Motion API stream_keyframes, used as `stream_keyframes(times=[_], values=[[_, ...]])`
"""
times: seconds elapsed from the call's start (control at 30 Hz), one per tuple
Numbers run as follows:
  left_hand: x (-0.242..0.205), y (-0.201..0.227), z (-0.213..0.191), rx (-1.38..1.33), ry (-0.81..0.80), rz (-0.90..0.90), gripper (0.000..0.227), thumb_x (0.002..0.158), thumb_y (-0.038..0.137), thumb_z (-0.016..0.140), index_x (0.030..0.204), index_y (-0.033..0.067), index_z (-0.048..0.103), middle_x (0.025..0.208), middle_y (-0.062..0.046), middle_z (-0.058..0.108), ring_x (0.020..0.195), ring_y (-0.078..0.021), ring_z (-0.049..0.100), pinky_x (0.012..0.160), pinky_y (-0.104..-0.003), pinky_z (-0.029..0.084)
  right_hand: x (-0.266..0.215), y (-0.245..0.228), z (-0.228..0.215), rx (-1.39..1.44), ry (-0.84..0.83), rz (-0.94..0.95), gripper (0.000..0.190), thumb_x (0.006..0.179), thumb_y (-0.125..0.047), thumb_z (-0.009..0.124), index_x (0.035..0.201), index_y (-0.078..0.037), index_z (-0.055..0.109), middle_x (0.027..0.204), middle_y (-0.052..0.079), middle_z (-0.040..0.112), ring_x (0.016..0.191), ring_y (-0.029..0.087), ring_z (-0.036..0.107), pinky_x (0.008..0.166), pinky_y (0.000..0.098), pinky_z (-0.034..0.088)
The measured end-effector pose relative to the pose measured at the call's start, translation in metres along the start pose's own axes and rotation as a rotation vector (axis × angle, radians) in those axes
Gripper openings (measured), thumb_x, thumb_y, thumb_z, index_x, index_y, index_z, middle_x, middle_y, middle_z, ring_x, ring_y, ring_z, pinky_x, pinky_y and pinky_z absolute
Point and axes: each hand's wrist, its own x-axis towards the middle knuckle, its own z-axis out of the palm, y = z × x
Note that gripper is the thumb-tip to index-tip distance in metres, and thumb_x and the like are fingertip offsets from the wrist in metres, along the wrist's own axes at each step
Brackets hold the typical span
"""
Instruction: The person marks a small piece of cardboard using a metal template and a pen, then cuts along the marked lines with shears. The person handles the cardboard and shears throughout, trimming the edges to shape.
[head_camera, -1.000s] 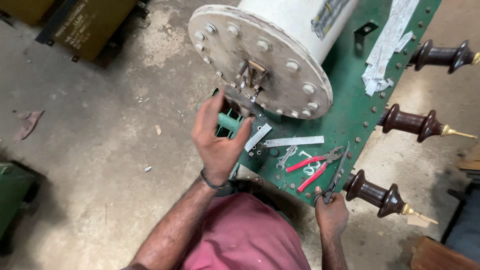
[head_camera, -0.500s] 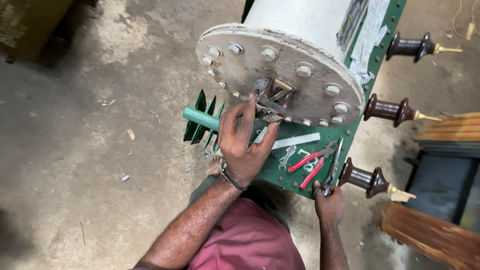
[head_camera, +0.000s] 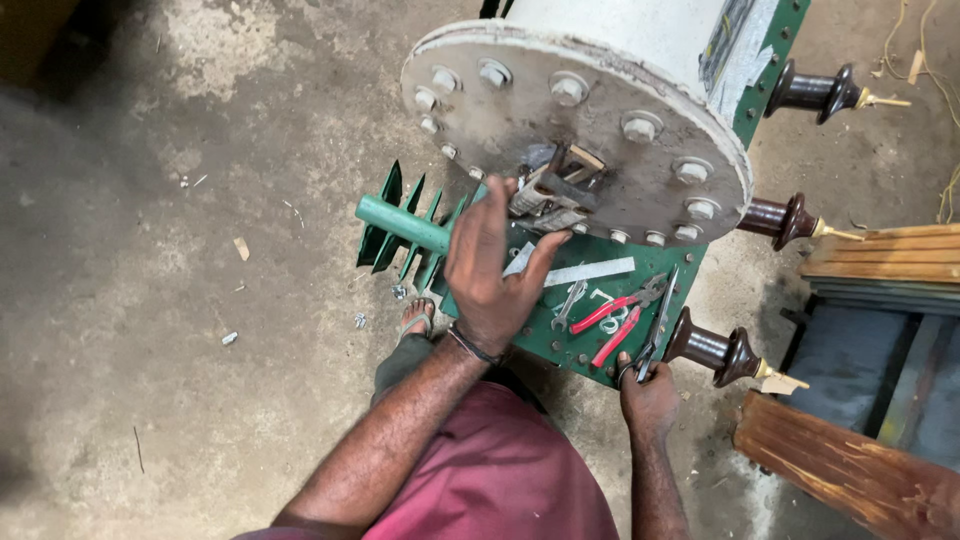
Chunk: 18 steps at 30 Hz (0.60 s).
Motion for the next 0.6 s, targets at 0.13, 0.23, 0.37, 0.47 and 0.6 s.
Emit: stream_keyframes(times=[0.13, 0.23, 0.37, 0.47, 0.6], values=[[-0.005, -0.009, 0.009, 0.031, 0.027, -0.029, 0.069, 0.085, 0.017, 0.090, 0.140, -0.0045, 0.055, 0.129, -0.020, 0.066, 0.120, -0.0358, 0.066, 0.105, -0.045, 0.055, 0.012, -0.006, 0.001, 0.057, -0.025, -0.031, 0.048, 0.085, -0.048, 0.080, 0.094, -0.003, 0.068, 0.080, 0.014, 0.073, 0.078, 0.031, 0.072, 0.076, 0.0444, 0.054], [-0.017, -0.008, 0.016, 0.012, 0.031, -0.093, 0.066, 0.087, 0.011, 0.087, 0.142, -0.0052, 0.055, 0.131, -0.022, 0.067, 0.122, -0.0361, 0.068, 0.105, -0.044, 0.057, 0.007, 0.000, -0.002, 0.058, -0.060, -0.012, 0.048, 0.086, -0.048, 0.080, 0.093, -0.002, 0.067, 0.077, 0.014, 0.071, 0.074, 0.031, 0.070, 0.072, 0.0446, 0.053], [-0.019, -0.007, 0.024, -0.046, 0.074, -0.138, 0.062, 0.086, 0.005, 0.084, 0.140, -0.0043, 0.055, 0.132, -0.022, 0.066, 0.123, -0.0368, 0.069, 0.105, -0.042, 0.058, 0.013, -0.002, -0.005, 0.074, -0.084, -0.032, 0.047, 0.086, -0.047, 0.080, 0.089, -0.001, 0.067, 0.074, 0.013, 0.070, 0.071, 0.029, 0.069, 0.070, 0.0441, 0.053], [-0.020, -0.008, 0.026, -0.078, 0.090, -0.114, 0.061, 0.087, 0.003, 0.082, 0.141, -0.0038, 0.053, 0.134, -0.022, 0.064, 0.123, -0.0365, 0.069, 0.106, -0.041, 0.058, 0.012, 0.002, -0.007, 0.047, -0.093, -0.023, 0.047, 0.086, -0.048, 0.080, 0.090, -0.002, 0.067, 0.073, 0.015, 0.069, 0.071, 0.030, 0.068, 0.069, 0.0440, 0.053], [-0.016, -0.005, 0.035, -0.024, 0.147, -0.105, 0.064, 0.082, 0.001, 0.080, 0.139, -0.0038, 0.052, 0.130, -0.022, 0.062, 0.120, -0.0375, 0.067, 0.105, -0.043, 0.057, 0.015, 0.003, -0.003, 0.071, -0.080, -0.048, 0.046, 0.084, -0.047, 0.081, 0.090, -0.003, 0.068, 0.075, 0.013, 0.070, 0.071, 0.028, 0.069, 0.070, 0.0431, 0.053]])
